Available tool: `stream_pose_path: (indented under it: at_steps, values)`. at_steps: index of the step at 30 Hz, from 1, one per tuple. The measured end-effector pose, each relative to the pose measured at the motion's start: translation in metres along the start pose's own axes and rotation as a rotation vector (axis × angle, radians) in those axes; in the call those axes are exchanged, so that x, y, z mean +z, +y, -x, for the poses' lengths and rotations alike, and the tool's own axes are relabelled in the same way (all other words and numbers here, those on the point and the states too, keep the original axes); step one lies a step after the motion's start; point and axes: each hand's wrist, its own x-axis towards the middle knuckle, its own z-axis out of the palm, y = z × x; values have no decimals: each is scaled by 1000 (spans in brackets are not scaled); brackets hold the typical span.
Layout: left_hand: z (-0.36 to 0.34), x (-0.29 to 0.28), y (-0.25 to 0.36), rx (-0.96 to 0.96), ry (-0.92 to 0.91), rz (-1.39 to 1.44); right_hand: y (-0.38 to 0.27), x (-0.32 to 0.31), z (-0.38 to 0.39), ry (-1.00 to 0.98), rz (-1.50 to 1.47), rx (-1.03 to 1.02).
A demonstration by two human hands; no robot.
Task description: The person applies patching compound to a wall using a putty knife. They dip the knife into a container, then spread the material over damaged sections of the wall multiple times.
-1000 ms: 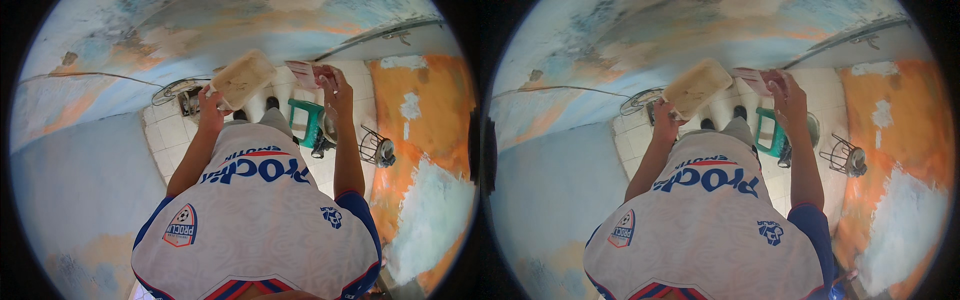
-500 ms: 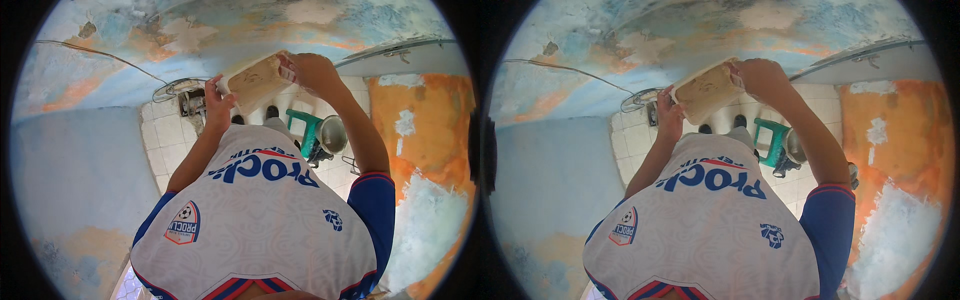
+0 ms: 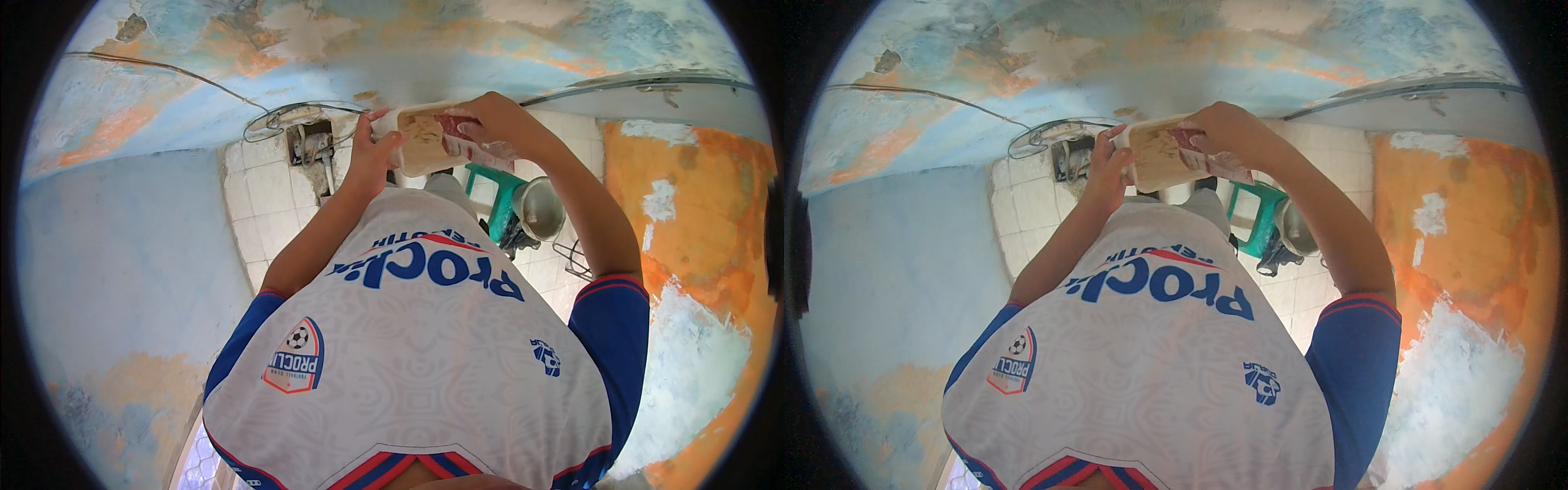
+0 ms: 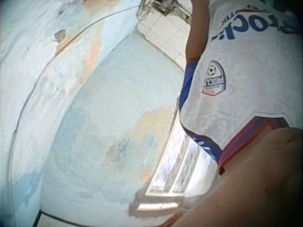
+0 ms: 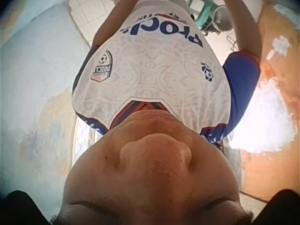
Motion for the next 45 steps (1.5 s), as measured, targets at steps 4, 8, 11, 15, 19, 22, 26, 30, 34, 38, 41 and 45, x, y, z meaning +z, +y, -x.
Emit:
stream_pose_path:
  at_steps: [4,8,11,15,19,22,26,30,34,38,41,45]
  values:
    - [-7,1,-3,-77,1,-48,-5,-3,1,-33,-238,39]
    - [-13,8,0,-165,-44,-126,10,9,-2,-105,-595,130]
    - [-19,9,2,-248,-99,-68,31,25,-4,-87,-889,144]
    - [-29,8,-2,-311,-54,-95,47,35,-1,-26,-1118,148]
    - [-27,17,-1,-260,16,-94,81,37,16,110,-1422,102]
    - [-30,21,-2,-216,36,-37,98,40,26,268,-1704,64]
    - [-41,34,-8,-182,9,22,118,47,33,411,-1959,-18]
    - [-58,54,-19,-187,26,-15,143,48,42,486,-2139,-153]
    - [-72,87,-26,-182,15,11,172,16,69,645,-2115,-351]
    - [-86,122,-26,-184,-8,17,201,-57,113,1143,-1944,-309]
    - [-99,143,-28,-179,-18,19,248,-109,137,1579,-1660,-275]
    - [-116,156,-41,-169,-12,65,336,-157,132,2154,-982,-85]
